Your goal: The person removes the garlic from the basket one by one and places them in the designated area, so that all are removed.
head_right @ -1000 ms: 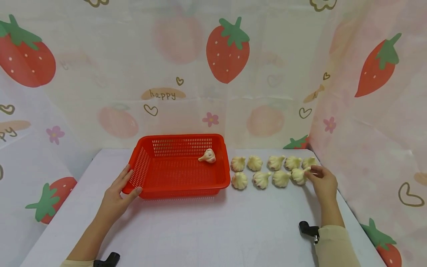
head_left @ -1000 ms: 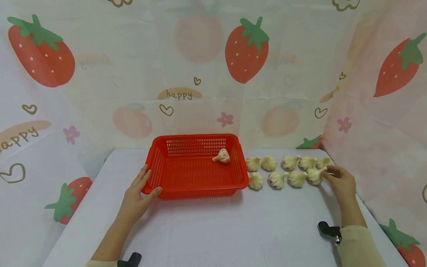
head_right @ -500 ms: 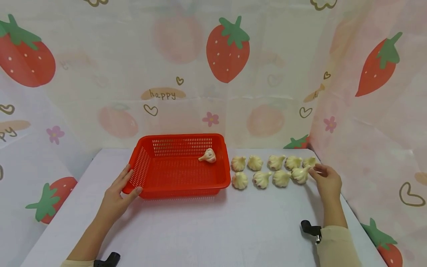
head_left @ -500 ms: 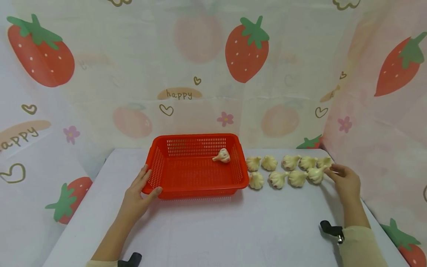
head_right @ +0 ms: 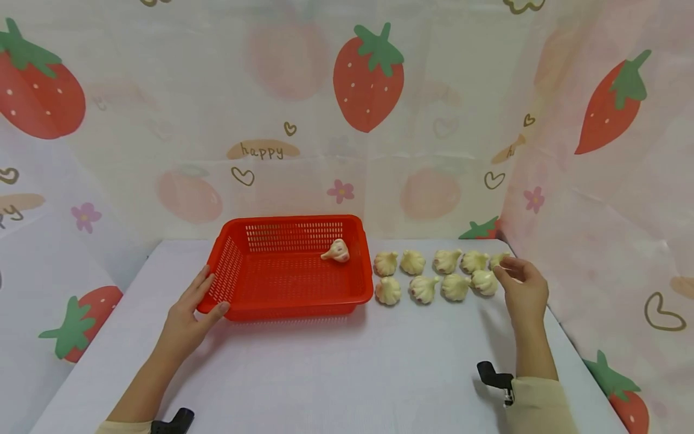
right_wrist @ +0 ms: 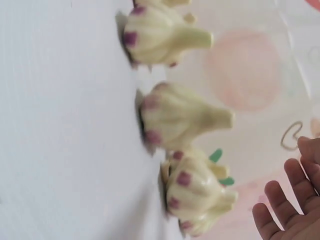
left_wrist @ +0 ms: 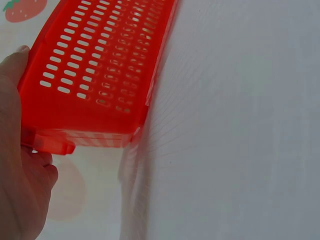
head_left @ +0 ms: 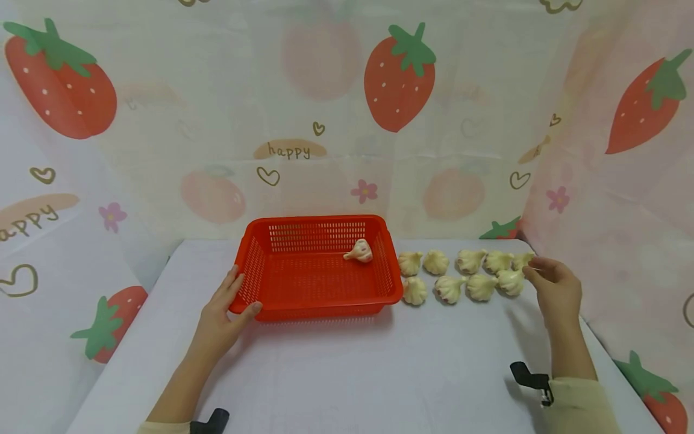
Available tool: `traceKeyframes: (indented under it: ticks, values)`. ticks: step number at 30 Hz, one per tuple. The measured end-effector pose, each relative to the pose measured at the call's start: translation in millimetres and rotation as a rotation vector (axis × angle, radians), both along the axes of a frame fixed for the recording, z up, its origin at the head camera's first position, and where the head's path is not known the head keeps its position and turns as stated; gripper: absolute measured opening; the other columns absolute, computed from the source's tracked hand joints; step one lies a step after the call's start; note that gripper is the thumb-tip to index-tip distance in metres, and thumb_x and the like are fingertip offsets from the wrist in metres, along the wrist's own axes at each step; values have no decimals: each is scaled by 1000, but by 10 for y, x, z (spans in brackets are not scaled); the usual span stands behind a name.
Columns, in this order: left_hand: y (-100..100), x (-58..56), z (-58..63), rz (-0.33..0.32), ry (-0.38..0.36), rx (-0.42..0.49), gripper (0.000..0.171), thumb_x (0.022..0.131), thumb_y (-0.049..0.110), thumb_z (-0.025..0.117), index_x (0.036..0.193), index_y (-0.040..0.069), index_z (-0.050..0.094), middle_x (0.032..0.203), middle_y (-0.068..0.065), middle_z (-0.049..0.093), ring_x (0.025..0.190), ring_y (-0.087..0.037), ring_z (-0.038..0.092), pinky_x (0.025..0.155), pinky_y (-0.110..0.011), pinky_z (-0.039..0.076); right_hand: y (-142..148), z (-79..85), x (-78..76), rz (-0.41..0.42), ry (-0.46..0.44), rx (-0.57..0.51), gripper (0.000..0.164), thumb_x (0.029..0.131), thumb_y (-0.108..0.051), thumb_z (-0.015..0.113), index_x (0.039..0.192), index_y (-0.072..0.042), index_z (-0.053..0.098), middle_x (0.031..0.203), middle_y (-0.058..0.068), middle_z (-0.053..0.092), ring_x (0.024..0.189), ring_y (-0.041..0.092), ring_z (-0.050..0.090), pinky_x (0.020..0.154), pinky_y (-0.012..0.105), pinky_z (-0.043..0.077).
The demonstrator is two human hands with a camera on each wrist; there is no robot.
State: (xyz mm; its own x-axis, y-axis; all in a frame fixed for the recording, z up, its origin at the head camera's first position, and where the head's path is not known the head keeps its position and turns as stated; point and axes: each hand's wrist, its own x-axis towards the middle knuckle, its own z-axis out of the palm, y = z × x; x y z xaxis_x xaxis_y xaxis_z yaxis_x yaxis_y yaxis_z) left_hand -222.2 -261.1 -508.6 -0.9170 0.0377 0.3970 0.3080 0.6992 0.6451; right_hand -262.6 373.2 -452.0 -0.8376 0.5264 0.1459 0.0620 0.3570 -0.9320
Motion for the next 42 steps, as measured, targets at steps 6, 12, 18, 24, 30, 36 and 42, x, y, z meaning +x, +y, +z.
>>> traceKeyframes:
  ticks: [6,12,18,24,30,36,42]
  values:
    - [4,-8,-7,6,-8,-4,84,93,44,75,159,9,37,170,-1,24,155,-34,27,113,-64,39,-261,88,50,114,42,69,45,95,-29,75,134,-7,66,108,-18,68,102,-5,56,81,12,46]
    - [5,4,19,10,-22,-5,85,93,45,74,159,8,36,171,-1,23,155,-34,27,113,-63,38,-519,216,55,237,91,155,45,97,-31,73,134,-5,65,121,0,69,104,-3,57,82,10,47]
    - [0,-10,3,7,-10,-3,85,92,44,75,159,8,37,170,-2,24,155,-33,27,114,-63,37,-754,374,13,319,96,203,49,96,-39,73,134,-9,66,129,10,65,101,3,62,79,12,53]
    - [-5,-15,-5,4,-6,-1,85,92,46,75,159,8,38,170,-1,24,155,-33,27,114,-63,38,-962,528,-73,406,132,298,46,97,-41,71,133,-13,66,132,8,67,113,17,60,90,22,48]
    - [-3,-9,17,8,-4,-9,85,92,46,74,158,7,38,170,-3,25,155,-34,28,112,-63,40,-1155,728,-184,476,190,316,45,96,-41,72,131,-14,66,133,1,67,124,17,56,104,39,44]
    - [2,-9,35,12,-4,-11,85,93,46,74,158,6,38,170,-4,25,155,-35,28,113,-63,39,-1345,979,-309,571,222,329,38,97,-31,73,130,-15,67,131,1,68,125,19,56,107,44,44]
    - [-2,-3,14,8,-10,-13,84,93,43,74,159,7,36,170,-4,24,155,-35,27,112,-63,39,-1559,1152,-455,676,257,364,36,96,-23,74,130,-14,68,130,7,69,124,24,58,109,51,44]
